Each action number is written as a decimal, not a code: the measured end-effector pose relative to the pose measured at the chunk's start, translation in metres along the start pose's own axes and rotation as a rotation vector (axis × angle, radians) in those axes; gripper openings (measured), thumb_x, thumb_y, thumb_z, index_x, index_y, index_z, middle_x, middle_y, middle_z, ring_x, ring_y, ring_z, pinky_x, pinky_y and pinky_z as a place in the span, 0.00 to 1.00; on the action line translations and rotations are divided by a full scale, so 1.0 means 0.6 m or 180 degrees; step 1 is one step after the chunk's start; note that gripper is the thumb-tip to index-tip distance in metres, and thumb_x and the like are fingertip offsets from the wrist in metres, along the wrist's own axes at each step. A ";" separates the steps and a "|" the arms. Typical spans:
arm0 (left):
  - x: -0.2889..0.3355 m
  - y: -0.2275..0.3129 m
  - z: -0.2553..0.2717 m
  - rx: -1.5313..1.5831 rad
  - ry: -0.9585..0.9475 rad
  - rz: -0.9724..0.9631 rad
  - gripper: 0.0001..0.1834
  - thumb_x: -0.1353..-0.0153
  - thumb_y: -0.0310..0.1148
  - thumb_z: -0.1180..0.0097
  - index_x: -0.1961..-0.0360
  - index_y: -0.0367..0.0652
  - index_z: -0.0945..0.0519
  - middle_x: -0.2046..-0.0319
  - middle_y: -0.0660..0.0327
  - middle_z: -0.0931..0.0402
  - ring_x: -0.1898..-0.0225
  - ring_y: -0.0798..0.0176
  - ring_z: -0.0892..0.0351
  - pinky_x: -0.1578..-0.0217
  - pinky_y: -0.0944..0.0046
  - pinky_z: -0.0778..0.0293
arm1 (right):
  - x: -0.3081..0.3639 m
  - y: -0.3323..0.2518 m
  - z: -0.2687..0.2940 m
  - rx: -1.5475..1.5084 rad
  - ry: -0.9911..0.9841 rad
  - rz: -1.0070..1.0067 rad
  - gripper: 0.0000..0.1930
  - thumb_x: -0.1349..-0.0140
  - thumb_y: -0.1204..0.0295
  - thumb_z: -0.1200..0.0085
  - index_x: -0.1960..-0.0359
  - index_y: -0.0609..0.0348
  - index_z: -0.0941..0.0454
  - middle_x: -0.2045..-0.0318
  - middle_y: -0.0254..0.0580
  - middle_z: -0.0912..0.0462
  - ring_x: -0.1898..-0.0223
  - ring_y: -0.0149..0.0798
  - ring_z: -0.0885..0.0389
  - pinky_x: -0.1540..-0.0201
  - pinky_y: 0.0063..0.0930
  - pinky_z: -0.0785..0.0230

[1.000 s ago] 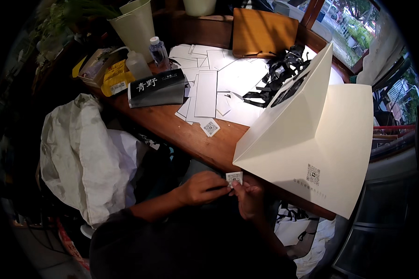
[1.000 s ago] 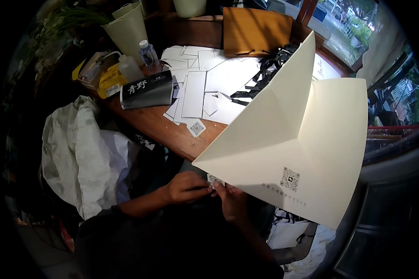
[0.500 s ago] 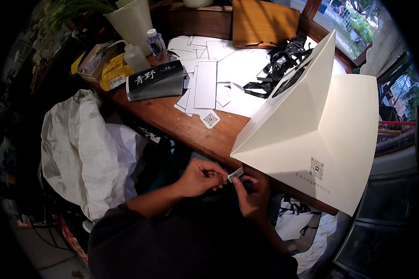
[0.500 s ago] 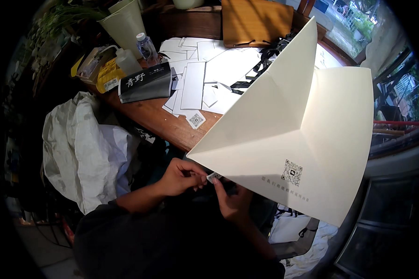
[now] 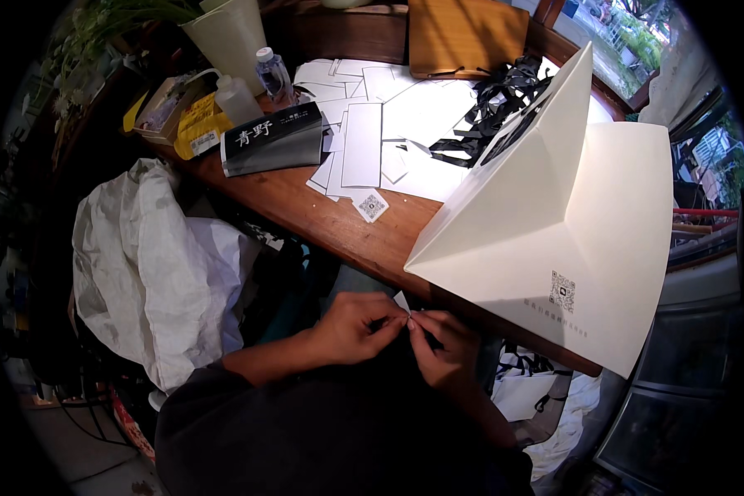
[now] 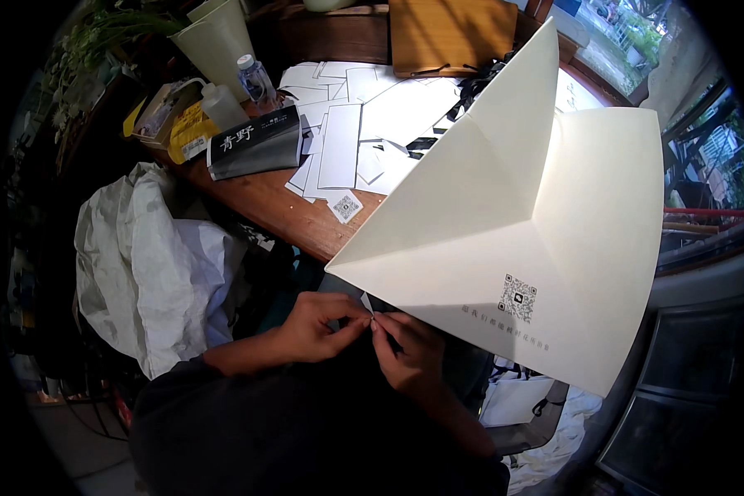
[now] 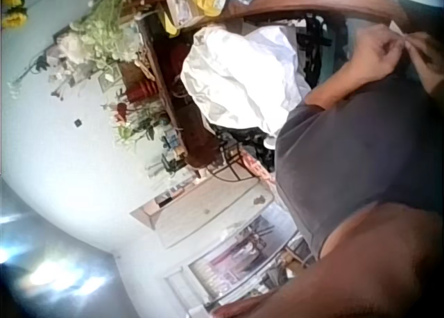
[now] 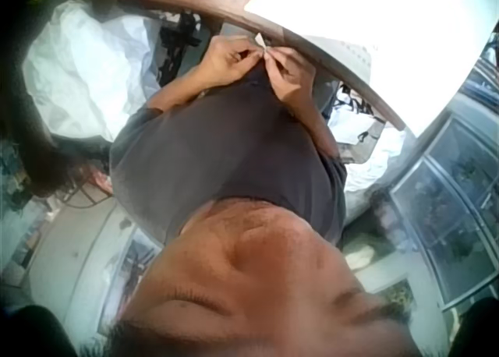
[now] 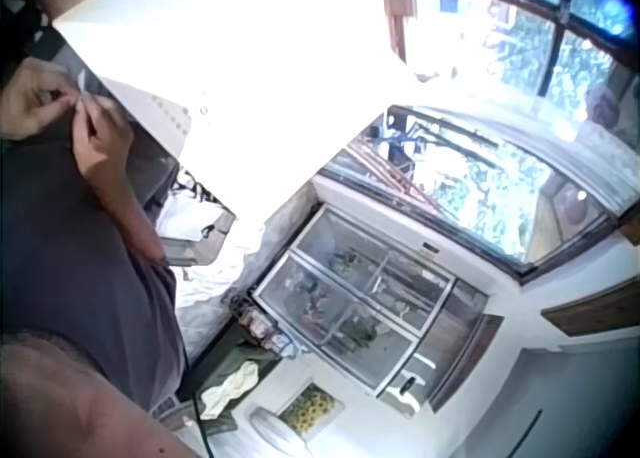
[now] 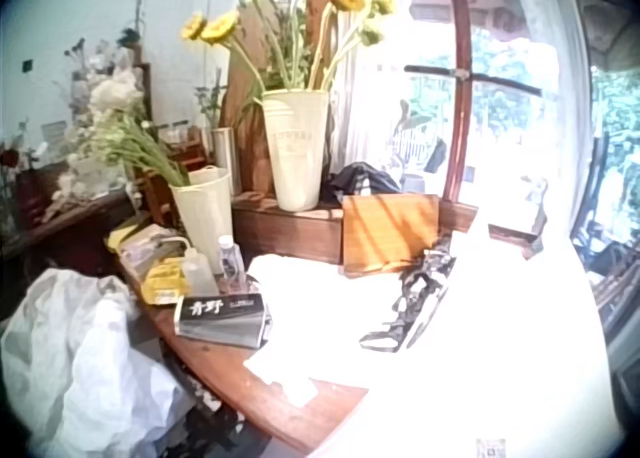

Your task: The person attaches black ribbon handles to white shopping bags by threading the ribbon through holes in the bag, then applies a branded sticker to the center and a QR code sticker near the bottom seam of each bag.

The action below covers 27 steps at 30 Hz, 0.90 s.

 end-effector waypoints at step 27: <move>0.007 0.019 -0.009 -0.0051 0.0176 0.0103 0.03 0.37 0.23 0.35 0.62 0.37 0.13 0.68 0.52 0.15 0.69 0.53 0.12 0.69 0.61 0.20 | -0.001 -0.009 0.009 0.0053 -0.0048 0.0253 0.13 0.42 0.86 0.34 0.55 0.64 0.15 0.60 0.47 0.13 0.60 0.48 0.11 0.57 0.36 0.17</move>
Point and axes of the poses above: each hand's wrist, its own x-axis away from the middle knuckle, its own z-axis out of the back of the hand, y = z × x, the point moved 5 cm from there along -x, towards the middle knuckle
